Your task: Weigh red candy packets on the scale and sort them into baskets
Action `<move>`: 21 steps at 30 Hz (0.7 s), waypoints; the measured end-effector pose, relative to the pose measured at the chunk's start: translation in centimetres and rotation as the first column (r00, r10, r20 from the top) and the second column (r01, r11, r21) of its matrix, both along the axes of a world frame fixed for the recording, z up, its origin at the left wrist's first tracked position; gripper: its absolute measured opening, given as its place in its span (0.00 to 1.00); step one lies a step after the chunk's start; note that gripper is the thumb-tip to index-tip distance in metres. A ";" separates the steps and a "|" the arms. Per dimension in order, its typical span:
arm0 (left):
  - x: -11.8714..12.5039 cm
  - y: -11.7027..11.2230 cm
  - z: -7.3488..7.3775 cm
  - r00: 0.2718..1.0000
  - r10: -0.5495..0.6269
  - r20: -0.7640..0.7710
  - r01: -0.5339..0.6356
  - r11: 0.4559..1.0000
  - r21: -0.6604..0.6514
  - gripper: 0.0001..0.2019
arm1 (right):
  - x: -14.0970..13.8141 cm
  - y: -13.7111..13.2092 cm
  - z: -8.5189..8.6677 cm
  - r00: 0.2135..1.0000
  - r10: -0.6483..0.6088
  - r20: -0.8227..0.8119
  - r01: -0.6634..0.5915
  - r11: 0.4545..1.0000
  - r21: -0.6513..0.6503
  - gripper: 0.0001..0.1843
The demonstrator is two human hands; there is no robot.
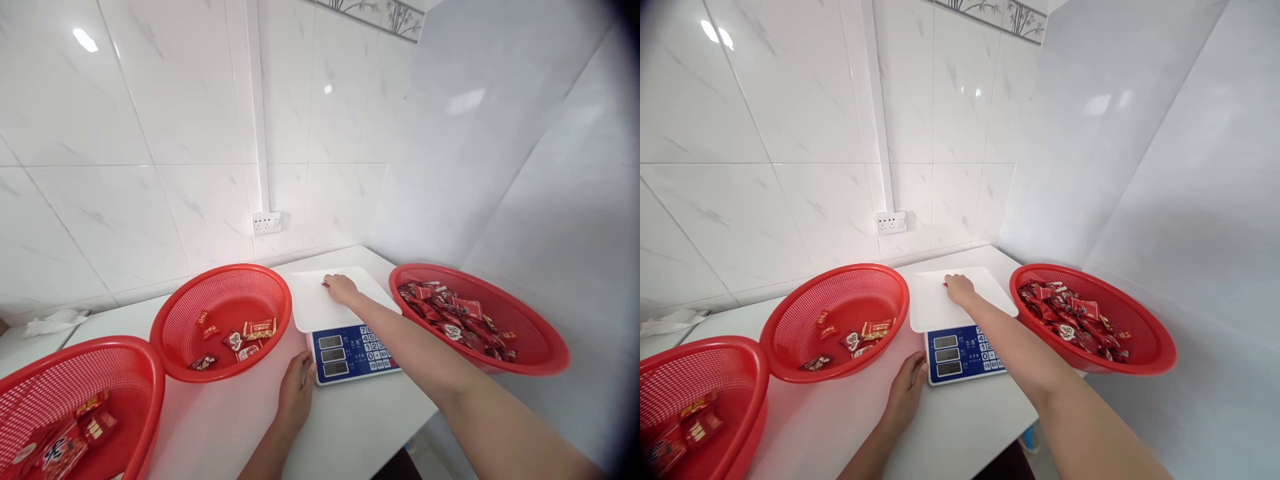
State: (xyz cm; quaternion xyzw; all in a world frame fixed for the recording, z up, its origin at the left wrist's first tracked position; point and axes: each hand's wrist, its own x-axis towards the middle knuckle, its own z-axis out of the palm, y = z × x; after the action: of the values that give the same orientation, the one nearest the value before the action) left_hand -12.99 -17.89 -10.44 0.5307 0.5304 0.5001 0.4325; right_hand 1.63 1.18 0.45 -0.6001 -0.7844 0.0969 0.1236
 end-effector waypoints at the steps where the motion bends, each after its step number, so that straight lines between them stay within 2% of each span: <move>1: 0.0 0.0 0.0 1.000 -0.005 -0.002 0.005 1.000 -0.005 0.20 | -0.3 -0.1 0.3 1.000 -0.004 -0.029 0.004 1.000 -0.005 0.14; 3: 0.0 -0.1 0.2 1.000 -0.015 -0.002 0.015 1.000 -0.014 0.20 | -1.2 -0.4 1.1 0.994 0.012 -0.112 -0.013 1.000 -0.010 0.14; 6: 0.0 -0.1 0.4 1.000 0.005 -0.006 -0.005 1.000 -0.029 0.23 | -3.4 -1.3 2.9 0.952 0.121 -0.280 -0.125 0.992 0.007 0.18; 9: -0.1 -0.1 0.7 0.994 0.112 0.021 -0.111 0.993 -0.038 0.31 | -5.2 -2.3 4.5 0.871 0.255 -0.420 -0.251 0.966 0.065 0.22; 12: -0.2 -0.2 1.1 0.970 0.213 0.113 -0.216 0.976 0.015 0.33 | -5.0 -3.0 5.1 0.814 0.309 -0.492 -0.289 0.950 0.119 0.21; 16: -0.2 -0.5 1.7 0.954 0.253 0.162 -0.268 0.960 0.079 0.32 | -1.4 -3.1 3.7 0.825 0.234 -0.514 -0.196 0.972 0.129 0.16; 21: 0.0 -0.6 2.6 0.957 0.256 0.138 -0.266 0.962 0.061 0.36 | 6.8 -2.6 2.3 0.903 0.043 -0.427 0.014 0.992 0.129 0.16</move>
State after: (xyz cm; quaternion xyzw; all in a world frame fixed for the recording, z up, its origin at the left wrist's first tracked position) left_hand -13.03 -18.46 -7.82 0.4392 0.5465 0.6066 0.3748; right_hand 8.39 -1.38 2.75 -0.5492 -0.7470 0.1763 0.3306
